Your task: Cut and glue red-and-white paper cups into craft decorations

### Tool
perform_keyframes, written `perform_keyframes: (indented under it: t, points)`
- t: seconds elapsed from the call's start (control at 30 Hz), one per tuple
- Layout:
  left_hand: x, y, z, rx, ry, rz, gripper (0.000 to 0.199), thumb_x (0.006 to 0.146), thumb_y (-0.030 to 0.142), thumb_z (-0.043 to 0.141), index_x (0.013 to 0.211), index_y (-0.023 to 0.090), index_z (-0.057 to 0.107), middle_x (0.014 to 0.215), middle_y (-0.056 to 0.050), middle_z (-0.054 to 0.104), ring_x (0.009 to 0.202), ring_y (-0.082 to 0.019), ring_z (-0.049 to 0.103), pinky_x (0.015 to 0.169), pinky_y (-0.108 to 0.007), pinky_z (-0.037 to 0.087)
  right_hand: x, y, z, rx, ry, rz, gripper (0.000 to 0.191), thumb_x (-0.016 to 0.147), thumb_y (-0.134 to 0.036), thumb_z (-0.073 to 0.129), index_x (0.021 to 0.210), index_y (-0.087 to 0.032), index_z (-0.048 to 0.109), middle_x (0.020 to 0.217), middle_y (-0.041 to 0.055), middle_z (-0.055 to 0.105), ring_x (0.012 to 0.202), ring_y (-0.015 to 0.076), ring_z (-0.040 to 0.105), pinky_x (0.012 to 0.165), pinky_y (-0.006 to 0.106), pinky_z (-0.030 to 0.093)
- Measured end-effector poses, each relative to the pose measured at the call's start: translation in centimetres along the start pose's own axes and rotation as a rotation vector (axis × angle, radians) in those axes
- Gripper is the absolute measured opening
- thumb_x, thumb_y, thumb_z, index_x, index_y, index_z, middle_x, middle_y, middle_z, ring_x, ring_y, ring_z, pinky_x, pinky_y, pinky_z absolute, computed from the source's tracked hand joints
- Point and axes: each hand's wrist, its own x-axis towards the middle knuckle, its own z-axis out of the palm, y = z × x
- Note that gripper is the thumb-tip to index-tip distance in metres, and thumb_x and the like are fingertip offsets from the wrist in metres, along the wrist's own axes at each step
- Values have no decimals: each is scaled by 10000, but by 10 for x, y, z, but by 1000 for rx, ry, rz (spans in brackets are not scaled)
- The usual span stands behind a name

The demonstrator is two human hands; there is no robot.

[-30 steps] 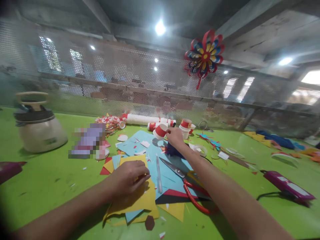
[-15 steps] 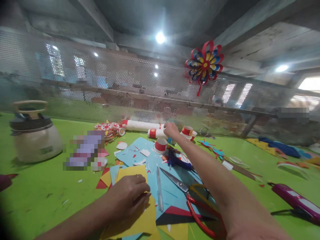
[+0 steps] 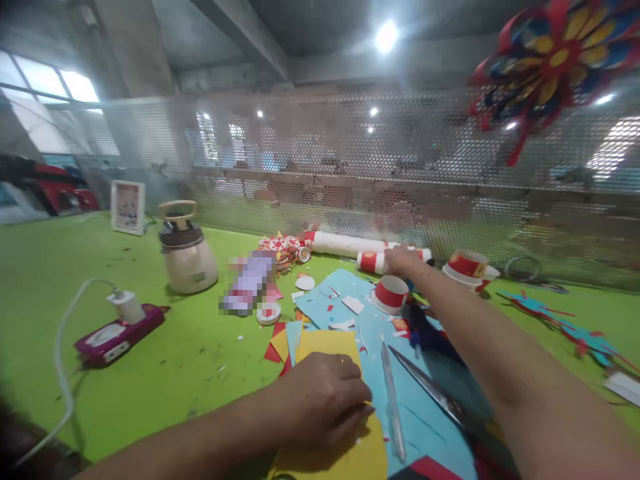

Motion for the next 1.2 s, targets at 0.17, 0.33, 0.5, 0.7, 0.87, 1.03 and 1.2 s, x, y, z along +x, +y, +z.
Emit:
perform_keyframes:
  t: [0.17,0.33,0.5,0.7,0.87,1.03,1.2]
  points:
    - [2,0,-6,-21,11,-19,204,879,249,468,738,169,592,702,-44,634,647,-164,566,551,-291,379,0,0,-13,-42,17,-68,318,910,-301,597,1184,-143,570,1202,102,593,1007,227,617,839,426,521]
    - [2,-1,-9,-89,131,-66,225,893,203,445,762,161,623,694,-54,611,671,-176,569,571,-286,397,-13,2,-63,-17,148,-123,322,916,-307,585,1205,-167,556,1226,88,580,1025,231,609,847,442,516]
    - [2,-16,-16,-274,516,-245,139,906,186,464,864,171,596,806,-64,612,771,-179,572,684,-298,457,-78,-5,-108,56,264,-279,340,917,-324,579,1221,-175,545,1225,85,579,1038,236,600,859,453,504]
    - [6,-34,-51,-653,861,-497,607,782,372,678,1315,241,420,1307,-127,484,1166,-263,505,858,-364,488,-190,-24,-114,174,269,-440,566,741,-375,725,1213,-133,527,1126,109,612,1013,265,570,842,415,477]
    - [11,-26,-55,-990,514,-557,730,730,431,708,1372,239,418,1238,-124,584,988,-255,628,800,-356,521,-229,-34,-105,217,240,-474,563,724,-339,693,1209,-98,538,1087,147,626,971,297,552,817,424,451]
    - [10,-24,-47,-986,523,-642,536,678,403,746,1131,145,621,882,-79,687,744,-204,641,646,-293,516,-241,-36,-103,195,191,-513,608,780,-384,640,1294,-101,479,1133,159,608,994,294,537,822,406,435]
    - [7,-27,-47,-1038,548,-642,502,650,367,777,1091,167,646,816,-41,675,714,-184,631,650,-287,520,-244,-37,-103,182,182,-517,611,776,-406,638,1282,-104,475,1136,152,606,1017,287,521,822,380,425]
